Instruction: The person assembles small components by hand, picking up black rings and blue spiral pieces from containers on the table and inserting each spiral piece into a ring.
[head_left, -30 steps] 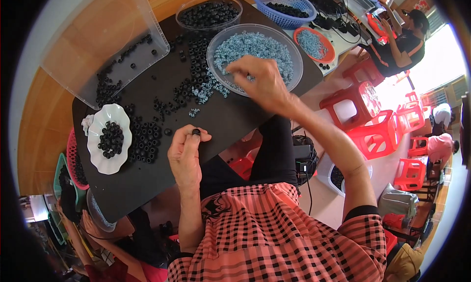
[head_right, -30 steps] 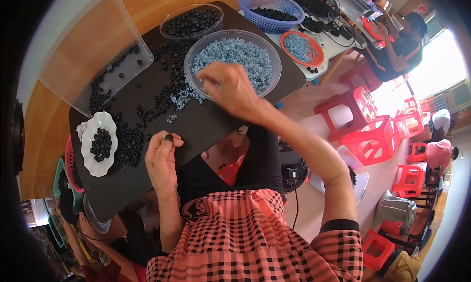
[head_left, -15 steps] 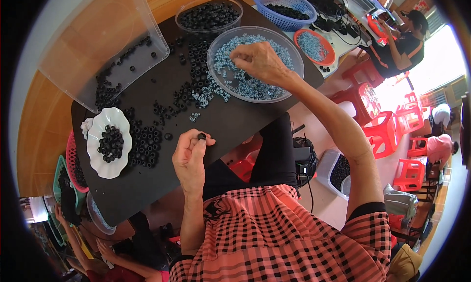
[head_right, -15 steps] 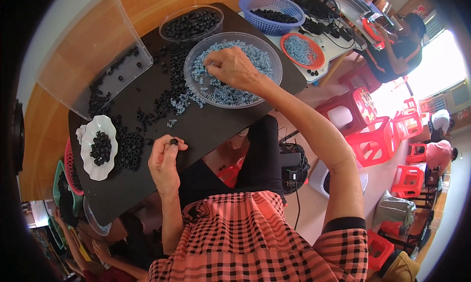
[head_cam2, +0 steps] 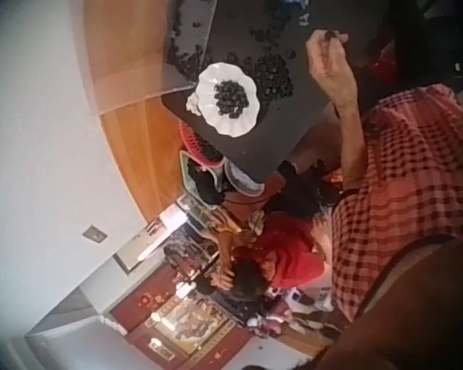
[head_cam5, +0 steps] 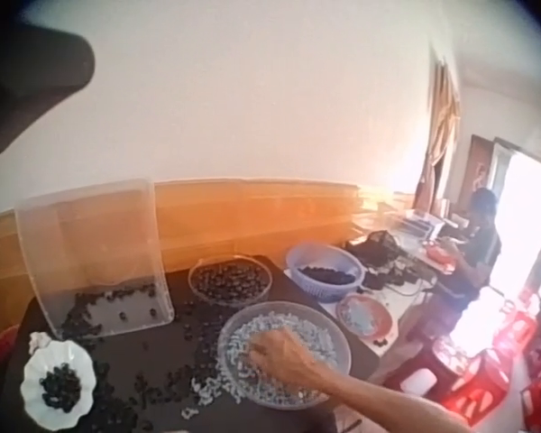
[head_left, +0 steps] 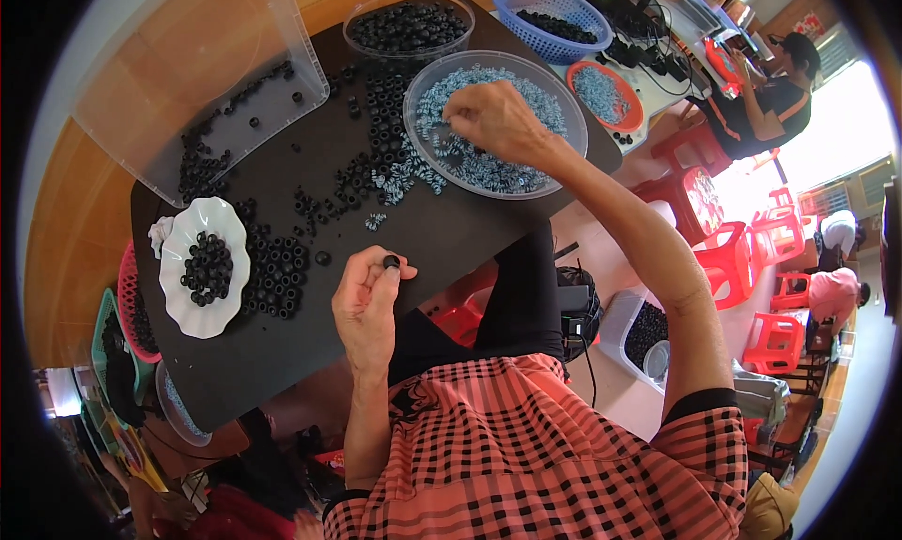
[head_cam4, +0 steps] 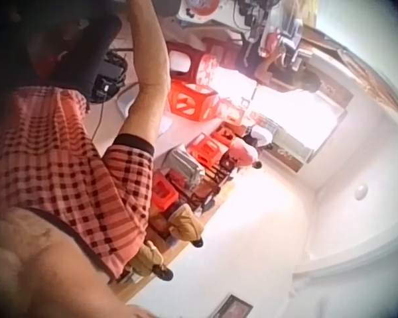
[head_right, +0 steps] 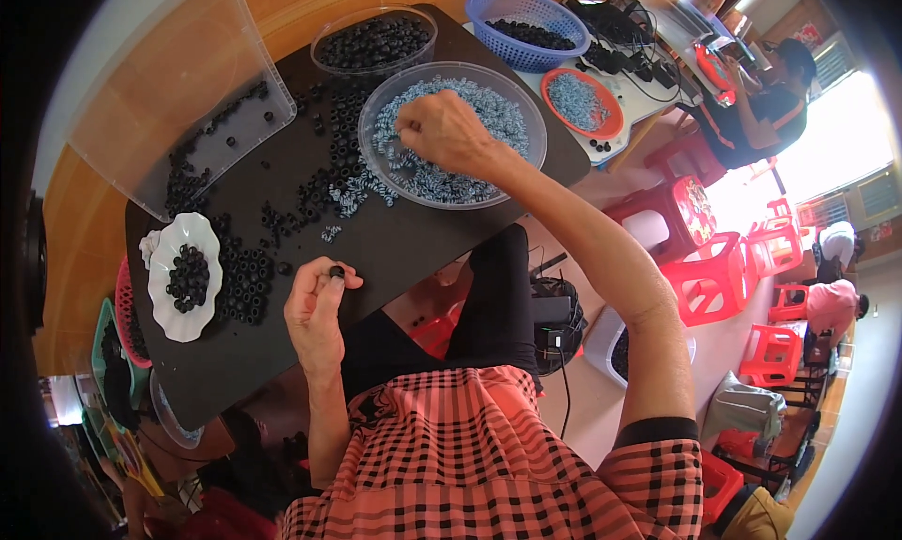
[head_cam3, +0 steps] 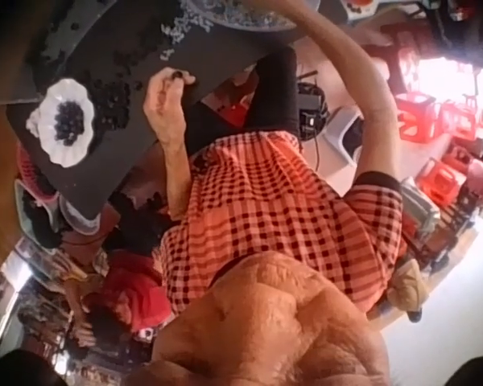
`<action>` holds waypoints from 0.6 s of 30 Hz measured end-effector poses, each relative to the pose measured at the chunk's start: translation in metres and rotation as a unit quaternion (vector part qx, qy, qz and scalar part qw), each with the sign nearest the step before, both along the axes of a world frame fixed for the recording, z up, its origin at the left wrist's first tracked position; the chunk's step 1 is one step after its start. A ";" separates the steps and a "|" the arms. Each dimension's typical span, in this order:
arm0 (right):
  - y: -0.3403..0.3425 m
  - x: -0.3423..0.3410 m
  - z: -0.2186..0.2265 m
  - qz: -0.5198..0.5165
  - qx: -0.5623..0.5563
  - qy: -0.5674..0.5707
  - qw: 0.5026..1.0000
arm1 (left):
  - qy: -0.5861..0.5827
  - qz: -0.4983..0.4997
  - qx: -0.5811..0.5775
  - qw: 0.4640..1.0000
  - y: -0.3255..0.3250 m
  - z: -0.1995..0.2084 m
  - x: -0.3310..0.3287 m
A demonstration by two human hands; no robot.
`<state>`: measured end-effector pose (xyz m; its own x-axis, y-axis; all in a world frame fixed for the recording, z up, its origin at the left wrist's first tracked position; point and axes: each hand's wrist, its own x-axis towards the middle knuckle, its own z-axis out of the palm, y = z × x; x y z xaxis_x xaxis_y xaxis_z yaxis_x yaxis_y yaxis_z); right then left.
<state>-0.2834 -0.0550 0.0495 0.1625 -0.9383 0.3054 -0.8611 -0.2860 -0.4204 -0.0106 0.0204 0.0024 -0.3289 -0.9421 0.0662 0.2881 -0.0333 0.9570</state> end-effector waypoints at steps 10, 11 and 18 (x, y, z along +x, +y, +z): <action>0.002 0.006 -0.010 0.039 -0.068 0.024 0.997 | -0.022 0.002 -0.009 1.000 0.002 0.004 0.000; 0.000 0.007 -0.011 0.027 -0.058 0.087 0.994 | -0.024 0.001 -0.004 1.000 0.002 0.004 -0.001; -0.012 0.005 -0.013 0.024 -0.020 0.097 0.995 | -0.025 0.003 -0.012 1.000 0.001 0.003 0.000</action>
